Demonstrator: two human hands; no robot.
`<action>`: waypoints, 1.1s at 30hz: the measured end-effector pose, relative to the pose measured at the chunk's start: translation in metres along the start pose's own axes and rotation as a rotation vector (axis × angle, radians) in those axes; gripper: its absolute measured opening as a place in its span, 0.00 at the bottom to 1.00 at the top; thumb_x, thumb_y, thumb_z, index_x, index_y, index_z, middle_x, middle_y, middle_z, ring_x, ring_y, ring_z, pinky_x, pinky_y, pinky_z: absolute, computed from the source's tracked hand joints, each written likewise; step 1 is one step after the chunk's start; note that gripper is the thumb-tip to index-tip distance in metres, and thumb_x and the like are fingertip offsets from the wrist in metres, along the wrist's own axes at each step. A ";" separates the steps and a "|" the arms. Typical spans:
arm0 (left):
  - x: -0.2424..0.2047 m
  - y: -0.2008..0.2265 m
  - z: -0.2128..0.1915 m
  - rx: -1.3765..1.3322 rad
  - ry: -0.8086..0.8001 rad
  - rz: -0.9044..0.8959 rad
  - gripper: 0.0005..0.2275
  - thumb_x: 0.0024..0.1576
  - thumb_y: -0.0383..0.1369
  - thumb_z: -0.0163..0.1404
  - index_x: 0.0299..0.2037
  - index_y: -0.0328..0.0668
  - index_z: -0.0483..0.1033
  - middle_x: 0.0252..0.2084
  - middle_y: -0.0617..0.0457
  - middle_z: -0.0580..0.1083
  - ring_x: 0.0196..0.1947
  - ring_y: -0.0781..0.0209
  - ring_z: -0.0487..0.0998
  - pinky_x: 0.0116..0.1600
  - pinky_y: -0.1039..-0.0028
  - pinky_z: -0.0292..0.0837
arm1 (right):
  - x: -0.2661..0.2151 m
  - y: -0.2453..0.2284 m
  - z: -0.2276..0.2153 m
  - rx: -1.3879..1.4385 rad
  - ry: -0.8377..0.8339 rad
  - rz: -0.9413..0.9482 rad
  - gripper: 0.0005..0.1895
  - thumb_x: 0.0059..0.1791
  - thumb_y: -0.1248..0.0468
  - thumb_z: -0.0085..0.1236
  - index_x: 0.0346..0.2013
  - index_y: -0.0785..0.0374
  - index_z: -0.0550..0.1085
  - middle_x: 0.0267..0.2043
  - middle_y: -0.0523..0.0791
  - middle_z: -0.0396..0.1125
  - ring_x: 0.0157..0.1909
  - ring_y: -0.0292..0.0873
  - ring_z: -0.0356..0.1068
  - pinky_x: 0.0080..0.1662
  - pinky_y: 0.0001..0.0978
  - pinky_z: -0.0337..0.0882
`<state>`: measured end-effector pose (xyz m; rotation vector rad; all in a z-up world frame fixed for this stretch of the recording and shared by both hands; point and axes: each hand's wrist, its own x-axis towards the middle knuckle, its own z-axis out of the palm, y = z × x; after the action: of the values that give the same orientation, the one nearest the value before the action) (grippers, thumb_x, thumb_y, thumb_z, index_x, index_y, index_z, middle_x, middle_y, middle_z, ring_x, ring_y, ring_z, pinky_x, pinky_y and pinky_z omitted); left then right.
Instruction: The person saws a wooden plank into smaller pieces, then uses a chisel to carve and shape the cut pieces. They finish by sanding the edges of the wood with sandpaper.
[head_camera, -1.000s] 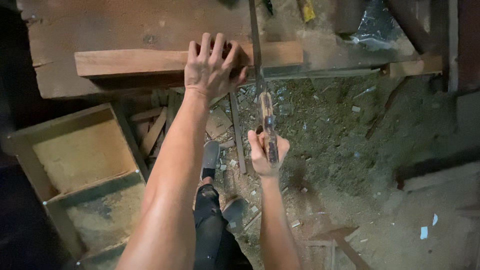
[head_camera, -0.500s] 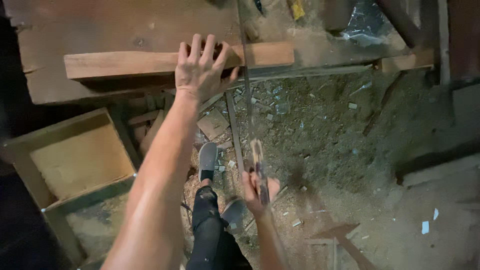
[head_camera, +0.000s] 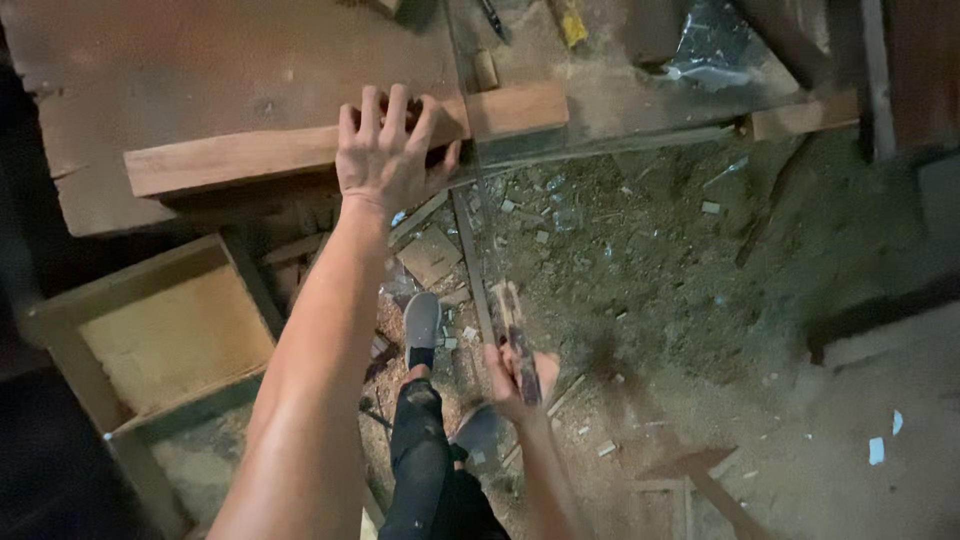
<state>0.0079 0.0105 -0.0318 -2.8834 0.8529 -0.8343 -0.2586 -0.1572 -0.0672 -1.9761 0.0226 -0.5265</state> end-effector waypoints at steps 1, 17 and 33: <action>-0.004 0.002 -0.001 0.007 0.009 0.002 0.23 0.60 0.54 0.54 0.54 0.47 0.75 0.52 0.45 0.70 0.52 0.42 0.70 0.47 0.50 0.70 | -0.003 -0.001 -0.004 0.018 -0.017 0.036 0.24 0.49 0.69 0.62 0.13 0.58 0.59 0.13 0.39 0.56 0.13 0.32 0.57 0.21 0.30 0.57; -0.001 0.002 -0.006 0.029 0.003 0.015 0.21 0.59 0.53 0.54 0.53 0.49 0.75 0.52 0.47 0.70 0.52 0.45 0.70 0.46 0.54 0.69 | 0.003 0.013 0.018 0.137 0.035 0.076 0.25 0.50 0.69 0.63 0.15 0.57 0.58 0.15 0.38 0.57 0.16 0.32 0.59 0.23 0.29 0.60; -0.003 0.000 -0.005 0.051 -0.023 0.024 0.23 0.59 0.55 0.54 0.55 0.47 0.75 0.53 0.44 0.70 0.53 0.42 0.70 0.46 0.52 0.69 | 0.025 0.019 0.040 0.045 0.016 0.199 0.27 0.51 0.70 0.66 0.15 0.62 0.58 0.15 0.42 0.49 0.17 0.37 0.50 0.27 0.33 0.51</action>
<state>0.0031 0.0126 -0.0294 -2.8276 0.8501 -0.8063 -0.2170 -0.1382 -0.0895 -1.9004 0.2136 -0.4093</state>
